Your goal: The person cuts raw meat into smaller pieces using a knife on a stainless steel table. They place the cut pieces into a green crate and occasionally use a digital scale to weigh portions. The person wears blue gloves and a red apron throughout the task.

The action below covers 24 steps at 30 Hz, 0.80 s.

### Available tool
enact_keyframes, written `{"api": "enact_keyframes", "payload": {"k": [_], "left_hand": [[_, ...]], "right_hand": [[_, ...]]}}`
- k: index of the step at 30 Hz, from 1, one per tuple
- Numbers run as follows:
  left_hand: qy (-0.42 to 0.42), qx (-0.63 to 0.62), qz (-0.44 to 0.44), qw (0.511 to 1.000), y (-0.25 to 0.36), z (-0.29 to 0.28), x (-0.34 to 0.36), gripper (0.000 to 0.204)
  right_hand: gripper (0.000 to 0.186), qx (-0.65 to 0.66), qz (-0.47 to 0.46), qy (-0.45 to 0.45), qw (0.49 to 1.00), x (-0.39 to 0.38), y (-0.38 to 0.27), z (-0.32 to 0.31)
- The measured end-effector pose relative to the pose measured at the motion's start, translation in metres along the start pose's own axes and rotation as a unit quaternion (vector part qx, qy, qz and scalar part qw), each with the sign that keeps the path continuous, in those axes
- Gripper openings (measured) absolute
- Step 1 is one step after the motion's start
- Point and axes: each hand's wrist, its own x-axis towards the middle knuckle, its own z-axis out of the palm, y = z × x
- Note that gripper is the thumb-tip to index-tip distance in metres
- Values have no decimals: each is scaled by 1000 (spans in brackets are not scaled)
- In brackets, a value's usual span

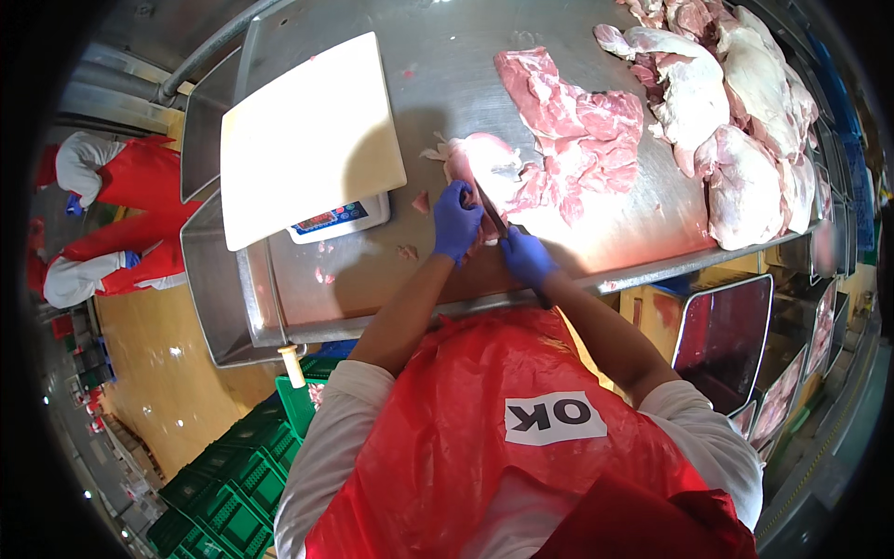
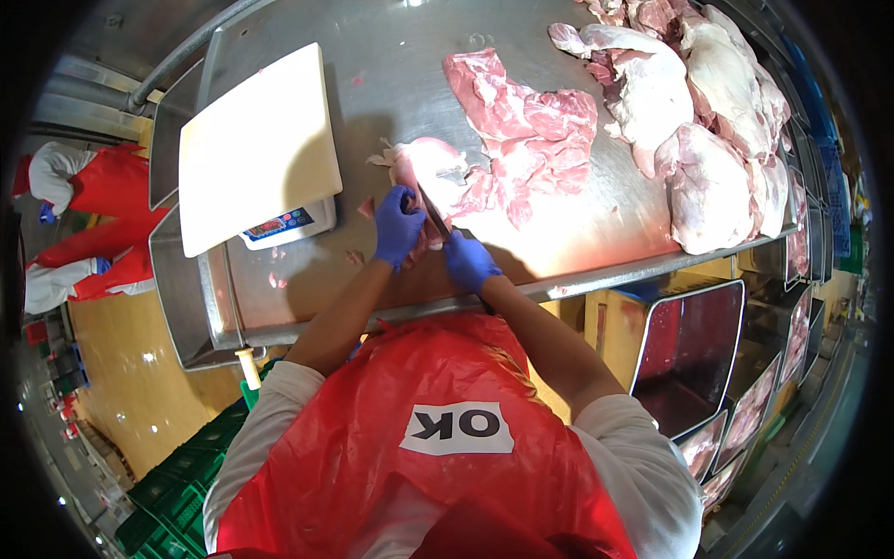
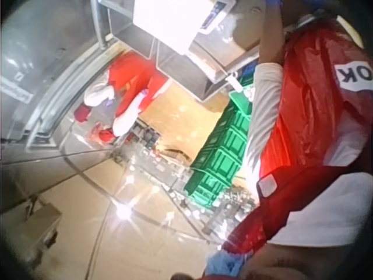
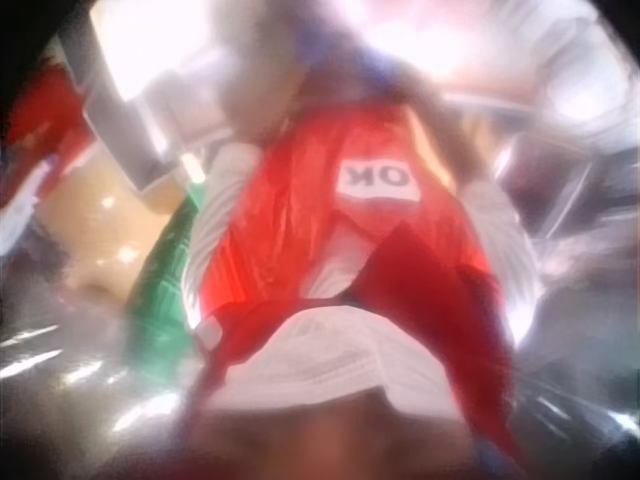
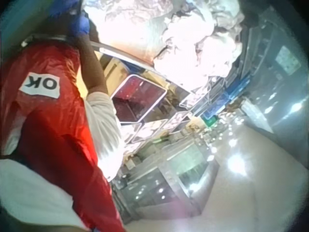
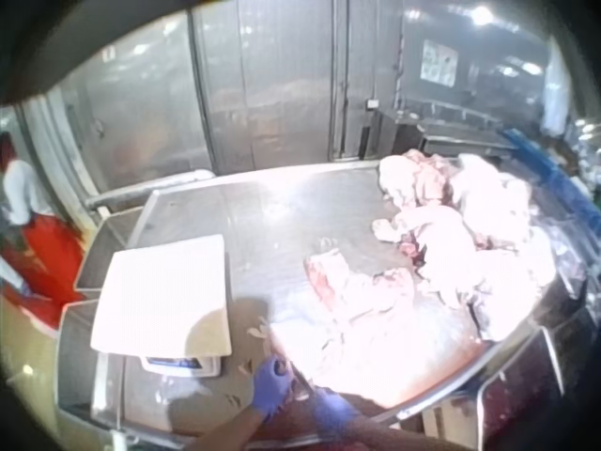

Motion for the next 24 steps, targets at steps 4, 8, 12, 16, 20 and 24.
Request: {"api": "enact_keyframes", "payload": {"k": [4, 8, 12, 16, 20, 24], "left_hand": [[-3, 38, 19, 999, -4, -1, -2, 30], [13, -38, 9, 999, -3, -6, -9, 22], [-89, 28, -100, 991, -12, -40, 15, 31], [41, 155, 86, 983, 9, -19, 21, 23], [66, 114, 81, 988, -11, -9, 20, 21], [-35, 28, -106, 993, -11, -36, 30, 29]], "right_hand": [[21, -97, 60, -124, 986, -39, 21, -25], [17, -181, -12, -180, 967, -102, 40, -61], [17, -104, 20, -185, 977, -113, 10, -105], [22, 53, -22, -22, 998, -74, 1, -72], [23, 61, 39, 18, 997, -25, -28, -29], [28, 71, 18, 45, 996, 0, -18, 14]]}}
